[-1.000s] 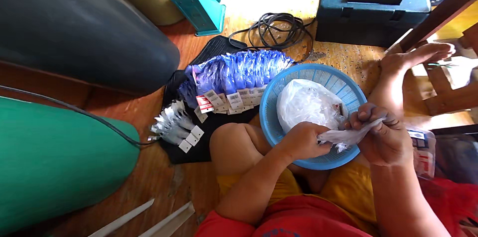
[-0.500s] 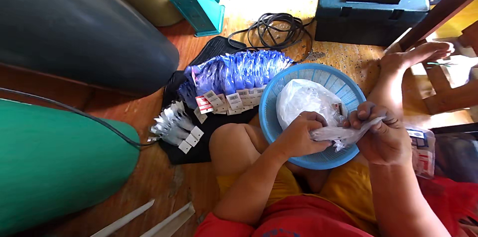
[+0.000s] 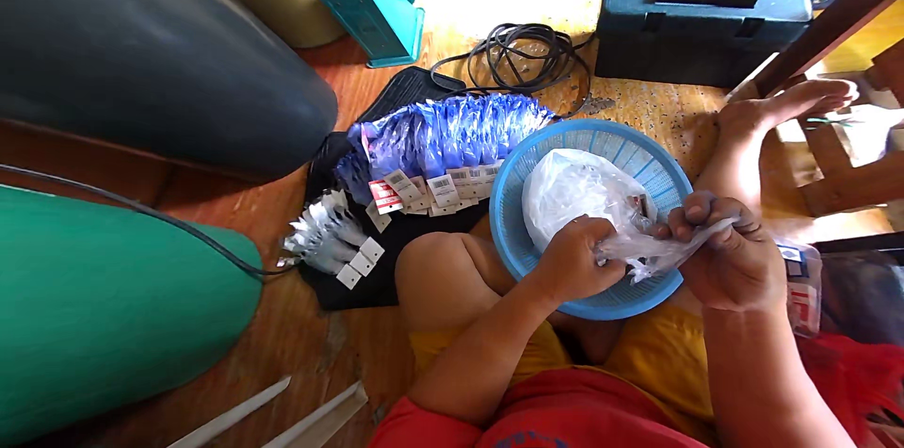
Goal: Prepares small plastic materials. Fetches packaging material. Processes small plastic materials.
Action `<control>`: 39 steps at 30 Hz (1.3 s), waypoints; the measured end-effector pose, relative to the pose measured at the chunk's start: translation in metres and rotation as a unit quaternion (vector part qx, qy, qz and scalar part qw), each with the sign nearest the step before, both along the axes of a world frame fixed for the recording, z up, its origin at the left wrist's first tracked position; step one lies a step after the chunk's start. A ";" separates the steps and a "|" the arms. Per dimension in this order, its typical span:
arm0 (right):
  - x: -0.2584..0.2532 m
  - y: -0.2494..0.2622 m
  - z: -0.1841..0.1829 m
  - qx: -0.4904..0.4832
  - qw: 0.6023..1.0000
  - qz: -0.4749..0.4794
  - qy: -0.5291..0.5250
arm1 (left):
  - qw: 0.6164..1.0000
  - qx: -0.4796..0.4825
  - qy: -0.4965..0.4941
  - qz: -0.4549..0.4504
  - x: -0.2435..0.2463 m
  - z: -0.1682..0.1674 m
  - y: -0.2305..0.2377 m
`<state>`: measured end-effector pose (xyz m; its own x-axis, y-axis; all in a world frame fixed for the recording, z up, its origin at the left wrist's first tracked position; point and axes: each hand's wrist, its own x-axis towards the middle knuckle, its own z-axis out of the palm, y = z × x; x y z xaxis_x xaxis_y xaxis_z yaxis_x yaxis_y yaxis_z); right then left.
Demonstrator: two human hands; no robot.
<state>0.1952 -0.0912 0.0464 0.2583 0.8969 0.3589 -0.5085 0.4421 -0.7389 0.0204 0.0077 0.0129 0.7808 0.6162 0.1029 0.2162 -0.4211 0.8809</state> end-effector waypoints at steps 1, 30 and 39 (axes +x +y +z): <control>0.000 0.000 0.000 0.000 1.000 0.000 0.001 | 1.000 -0.011 0.017 -0.007 -0.001 0.004 0.001; -0.011 0.007 -0.002 -0.018 0.998 -0.033 -0.052 | 0.995 -0.090 -0.018 0.041 0.010 -0.018 -0.004; -0.028 0.011 -0.007 -0.115 0.971 -0.131 -0.166 | 0.977 0.047 -0.152 0.141 0.017 -0.025 -0.008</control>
